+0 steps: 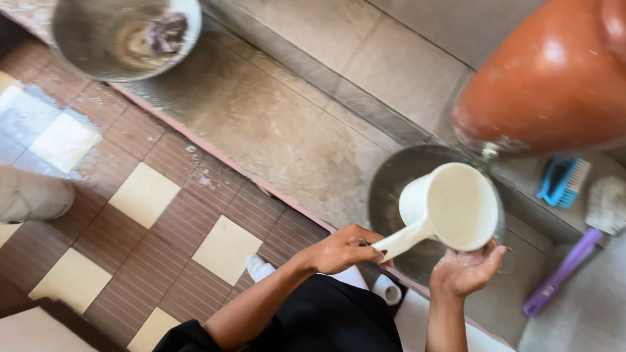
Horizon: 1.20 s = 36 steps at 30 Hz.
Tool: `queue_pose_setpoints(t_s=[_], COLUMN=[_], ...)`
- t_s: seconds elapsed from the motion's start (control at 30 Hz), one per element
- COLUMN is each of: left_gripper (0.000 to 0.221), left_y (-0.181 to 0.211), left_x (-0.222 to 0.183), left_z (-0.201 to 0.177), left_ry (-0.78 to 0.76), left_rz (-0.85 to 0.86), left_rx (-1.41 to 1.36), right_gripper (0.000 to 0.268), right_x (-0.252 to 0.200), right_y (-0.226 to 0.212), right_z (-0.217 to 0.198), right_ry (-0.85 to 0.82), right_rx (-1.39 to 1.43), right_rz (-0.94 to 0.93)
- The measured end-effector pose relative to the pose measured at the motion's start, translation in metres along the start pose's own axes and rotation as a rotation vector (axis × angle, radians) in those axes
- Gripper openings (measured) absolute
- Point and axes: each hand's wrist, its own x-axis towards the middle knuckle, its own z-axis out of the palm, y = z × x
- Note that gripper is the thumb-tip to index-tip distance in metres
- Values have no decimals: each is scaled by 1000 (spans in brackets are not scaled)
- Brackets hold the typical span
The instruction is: Wiping down tiled surfaces and large metal bowls with a cloth and water.
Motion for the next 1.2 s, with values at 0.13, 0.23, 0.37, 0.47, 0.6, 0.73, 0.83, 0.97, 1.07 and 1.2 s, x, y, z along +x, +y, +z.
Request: queue_pose_setpoints(t_s=[0.13,0.23,0.37,0.47,0.6,0.73,0.83,0.97,1.07,1.2], left_gripper=[30,33,37,35,33,35,38,34,27,23], left_y=[16,9,8,5,-20,-22,-30,-46,-65,-68], left_x=[-81,-144,-224,-279,-348,-419,-465,-526,-578,-646], left_z=[-44,-84,-124,-142,-168,-168,-177,-205,-253,-314], left_ry=[215,407,724,943,1233,1477,1590,1700,1784,2202], left_rz=[22,113,167,190,203,139,167,182,371,412], left_rx=[92,20,18,52,124,61,45,14,-27,-284], right_gripper=[54,50,39,37,38,34,28,20,17,16], right_x=[-40,-87,-176,-247,-326,-384,-434,-505,-546,-598], right_y=[64,101,144,156,165,205,226,274,307,340], right_z=[64,147,255,333,418,465,499,536,584,650], right_ry=[-41,-205,-666,-923,-1100,-1374,-1629,-1670,-1785,-1957], right_rx=[112,167,19,-38,-179,-231,-403,-406,-404,-443], right_rz=[146,340,763,863,1046,1201,1192,1318,1326,1226])
